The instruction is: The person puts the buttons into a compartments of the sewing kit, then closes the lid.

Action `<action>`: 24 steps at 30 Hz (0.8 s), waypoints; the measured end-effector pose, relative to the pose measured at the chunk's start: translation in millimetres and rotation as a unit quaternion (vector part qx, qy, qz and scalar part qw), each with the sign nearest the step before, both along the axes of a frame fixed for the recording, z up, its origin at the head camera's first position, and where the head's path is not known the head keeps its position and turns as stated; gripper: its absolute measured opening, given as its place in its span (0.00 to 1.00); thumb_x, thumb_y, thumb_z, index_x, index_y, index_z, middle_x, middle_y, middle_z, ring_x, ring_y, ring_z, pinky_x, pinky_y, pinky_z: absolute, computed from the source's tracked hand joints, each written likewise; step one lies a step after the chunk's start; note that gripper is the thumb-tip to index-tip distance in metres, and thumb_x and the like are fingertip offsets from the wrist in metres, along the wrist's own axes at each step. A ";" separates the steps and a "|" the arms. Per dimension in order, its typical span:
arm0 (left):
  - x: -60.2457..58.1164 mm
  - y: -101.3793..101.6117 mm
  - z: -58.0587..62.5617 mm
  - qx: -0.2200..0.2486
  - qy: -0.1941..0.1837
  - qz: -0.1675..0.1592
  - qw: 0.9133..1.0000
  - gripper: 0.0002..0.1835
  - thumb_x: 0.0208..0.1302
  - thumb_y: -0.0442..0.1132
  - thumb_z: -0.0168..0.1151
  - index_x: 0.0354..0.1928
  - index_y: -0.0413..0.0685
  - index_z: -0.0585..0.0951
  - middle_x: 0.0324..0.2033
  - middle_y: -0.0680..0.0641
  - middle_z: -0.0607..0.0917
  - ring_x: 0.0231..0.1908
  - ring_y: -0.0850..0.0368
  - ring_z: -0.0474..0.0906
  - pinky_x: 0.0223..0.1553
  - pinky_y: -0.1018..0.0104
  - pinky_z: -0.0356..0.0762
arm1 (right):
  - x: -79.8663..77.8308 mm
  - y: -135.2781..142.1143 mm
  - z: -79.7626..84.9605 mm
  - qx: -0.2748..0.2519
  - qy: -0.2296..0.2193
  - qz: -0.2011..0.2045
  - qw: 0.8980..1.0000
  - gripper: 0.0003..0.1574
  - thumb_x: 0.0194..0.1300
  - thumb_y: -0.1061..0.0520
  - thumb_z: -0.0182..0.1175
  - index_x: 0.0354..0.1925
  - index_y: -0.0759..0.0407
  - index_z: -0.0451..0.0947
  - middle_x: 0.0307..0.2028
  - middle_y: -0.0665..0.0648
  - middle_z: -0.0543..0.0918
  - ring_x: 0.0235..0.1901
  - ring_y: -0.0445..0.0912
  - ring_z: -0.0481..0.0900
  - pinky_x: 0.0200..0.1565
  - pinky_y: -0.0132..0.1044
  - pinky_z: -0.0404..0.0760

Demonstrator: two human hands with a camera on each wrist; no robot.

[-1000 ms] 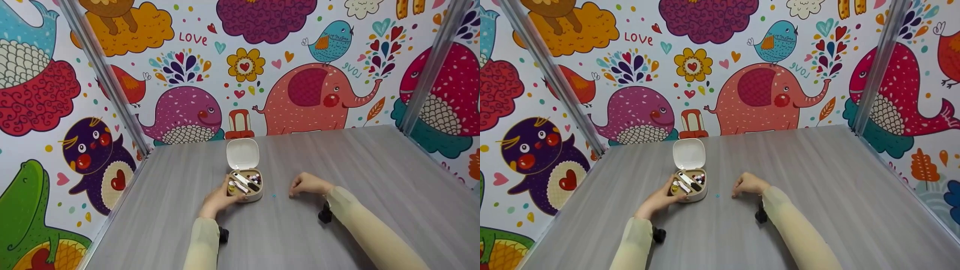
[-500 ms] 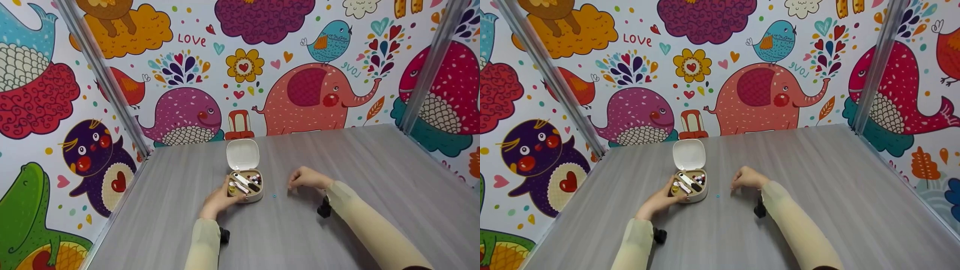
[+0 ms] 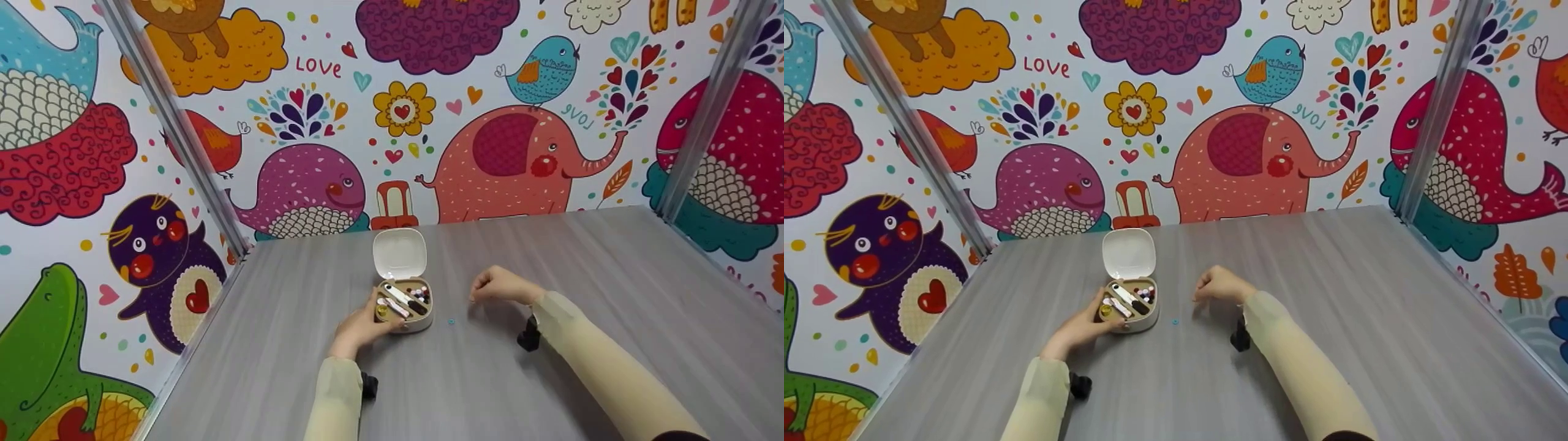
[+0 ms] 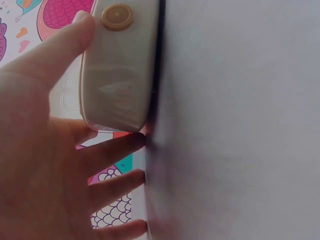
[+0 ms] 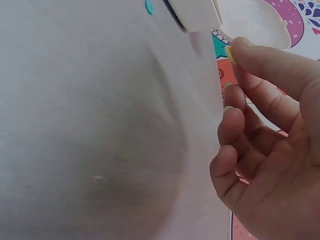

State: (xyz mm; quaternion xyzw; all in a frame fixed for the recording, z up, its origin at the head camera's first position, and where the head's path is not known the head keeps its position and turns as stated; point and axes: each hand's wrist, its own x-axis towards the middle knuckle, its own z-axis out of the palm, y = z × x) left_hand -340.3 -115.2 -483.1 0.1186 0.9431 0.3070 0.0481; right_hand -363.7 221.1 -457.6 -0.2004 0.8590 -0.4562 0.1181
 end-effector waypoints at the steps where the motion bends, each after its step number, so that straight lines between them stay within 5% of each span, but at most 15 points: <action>1: 0.2 0.2 0.3 -0.001 0.000 0.000 1.000 0.58 0.53 0.68 0.64 0.76 0.44 0.51 0.64 0.31 0.69 0.60 0.34 0.70 0.56 0.37 0.66 | -0.5 -0.6 -0.6 0.001 -0.002 -0.003 1.000 0.09 0.60 0.61 0.65 0.33 0.69 0.85 0.28 0.54 0.84 0.26 0.41 0.70 0.31 0.34 0.71; 24: 2.3 0.9 1.1 0.019 -0.001 -0.003 1.000 0.58 0.54 0.67 0.65 0.76 0.44 0.50 0.65 0.30 0.67 0.61 0.33 0.68 0.57 0.39 0.65 | -17.6 -27.4 -16.0 -0.021 0.004 -0.024 1.000 0.06 0.59 0.62 0.65 0.31 0.66 0.85 0.24 0.53 0.82 0.23 0.41 0.72 0.27 0.32 0.70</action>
